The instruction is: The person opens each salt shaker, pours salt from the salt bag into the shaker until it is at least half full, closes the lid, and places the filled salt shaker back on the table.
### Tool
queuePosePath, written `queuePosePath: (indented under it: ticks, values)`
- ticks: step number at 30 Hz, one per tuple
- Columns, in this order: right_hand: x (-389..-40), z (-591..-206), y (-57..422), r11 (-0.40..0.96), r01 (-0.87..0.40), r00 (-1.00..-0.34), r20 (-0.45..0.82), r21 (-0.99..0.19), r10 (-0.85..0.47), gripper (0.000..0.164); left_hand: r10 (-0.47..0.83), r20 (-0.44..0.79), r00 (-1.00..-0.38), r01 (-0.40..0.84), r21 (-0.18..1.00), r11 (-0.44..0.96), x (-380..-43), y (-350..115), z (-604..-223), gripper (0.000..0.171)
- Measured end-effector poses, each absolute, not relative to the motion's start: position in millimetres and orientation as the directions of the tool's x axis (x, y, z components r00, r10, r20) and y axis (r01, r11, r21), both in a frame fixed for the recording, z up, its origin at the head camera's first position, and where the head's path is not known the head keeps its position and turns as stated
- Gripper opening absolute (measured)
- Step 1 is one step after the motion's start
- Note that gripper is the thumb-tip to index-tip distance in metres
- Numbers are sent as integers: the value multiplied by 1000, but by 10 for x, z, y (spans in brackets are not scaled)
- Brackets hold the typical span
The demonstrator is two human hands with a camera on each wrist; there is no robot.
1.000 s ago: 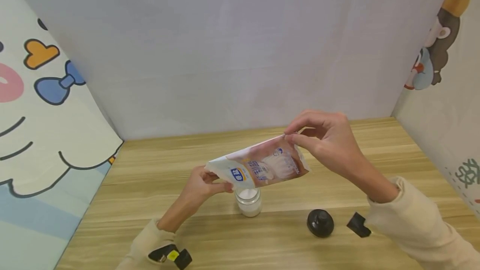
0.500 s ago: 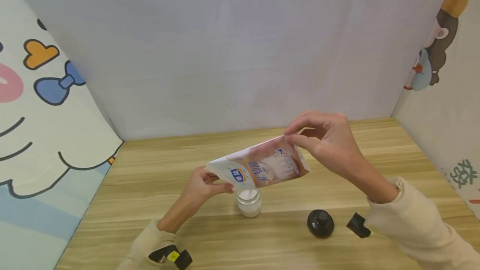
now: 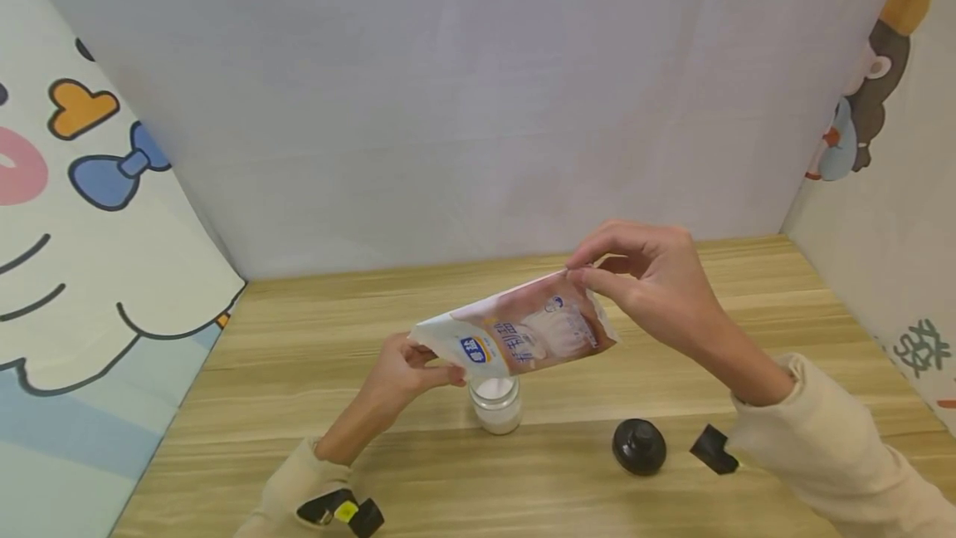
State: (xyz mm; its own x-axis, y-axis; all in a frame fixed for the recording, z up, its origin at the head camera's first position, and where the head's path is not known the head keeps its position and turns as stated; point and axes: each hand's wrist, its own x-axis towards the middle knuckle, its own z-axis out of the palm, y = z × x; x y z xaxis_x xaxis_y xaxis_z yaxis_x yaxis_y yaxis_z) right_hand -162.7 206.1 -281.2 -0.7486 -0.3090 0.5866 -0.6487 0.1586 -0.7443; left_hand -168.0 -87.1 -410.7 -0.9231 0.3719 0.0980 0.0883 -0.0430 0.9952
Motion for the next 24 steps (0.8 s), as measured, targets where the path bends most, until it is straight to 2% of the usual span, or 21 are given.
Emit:
queuePosePath:
  ticks: [10,24]
  values:
    - [-1667,-2845,2070,78,-670,-715,614,-738,-335,19,358,108,-928,94,994,-57,-1693,-857,-4129,30]
    - [-1667,-2845,2066,96,-669,-721,613,-737,-323,18,357,101,-928,90,995,-48,-1704,-854,-4138,32]
